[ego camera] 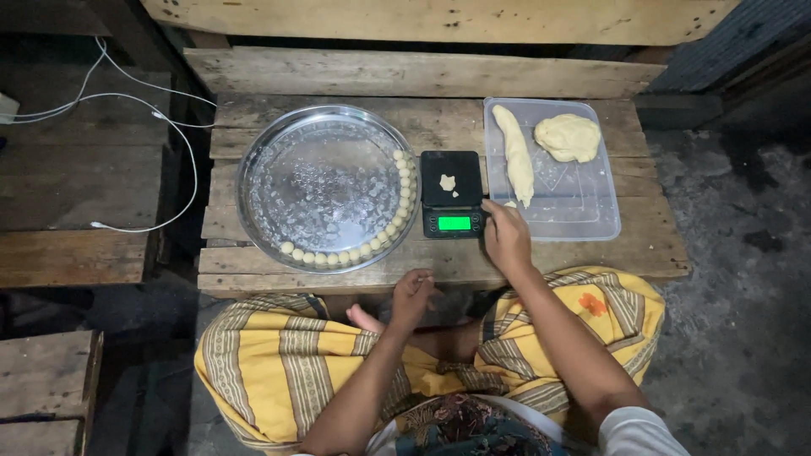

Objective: A person is portioning dough by weighing small pieces on a digital scale and rolling them into uniform balls, then arranging them on a metal tray.

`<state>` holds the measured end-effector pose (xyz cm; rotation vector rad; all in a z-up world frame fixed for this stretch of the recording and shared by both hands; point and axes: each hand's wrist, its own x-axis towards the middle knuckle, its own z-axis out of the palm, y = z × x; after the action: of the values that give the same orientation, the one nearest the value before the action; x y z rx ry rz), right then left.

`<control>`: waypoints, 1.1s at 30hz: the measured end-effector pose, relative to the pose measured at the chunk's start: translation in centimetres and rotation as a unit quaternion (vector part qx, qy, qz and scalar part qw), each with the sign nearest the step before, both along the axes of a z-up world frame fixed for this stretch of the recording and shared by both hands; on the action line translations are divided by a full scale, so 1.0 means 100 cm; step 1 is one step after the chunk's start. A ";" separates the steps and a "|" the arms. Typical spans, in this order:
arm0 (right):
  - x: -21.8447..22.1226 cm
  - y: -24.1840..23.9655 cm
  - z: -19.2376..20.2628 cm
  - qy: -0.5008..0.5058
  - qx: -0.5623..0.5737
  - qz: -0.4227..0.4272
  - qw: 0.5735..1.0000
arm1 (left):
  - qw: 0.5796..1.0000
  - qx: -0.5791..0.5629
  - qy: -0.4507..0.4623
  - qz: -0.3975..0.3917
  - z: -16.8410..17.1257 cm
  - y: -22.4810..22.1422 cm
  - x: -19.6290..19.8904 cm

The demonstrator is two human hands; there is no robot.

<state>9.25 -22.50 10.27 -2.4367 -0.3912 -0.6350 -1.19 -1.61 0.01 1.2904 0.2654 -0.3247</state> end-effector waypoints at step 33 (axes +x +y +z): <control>0.087 0.007 0.023 0.193 -0.047 0.036 0.979 | 1.000 -0.008 0.008 -0.014 0.015 -0.002 -0.002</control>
<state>17.91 -21.80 12.58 -2.5461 -0.3530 -0.1059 -1.35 -1.86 1.54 1.2772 0.2573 -0.3597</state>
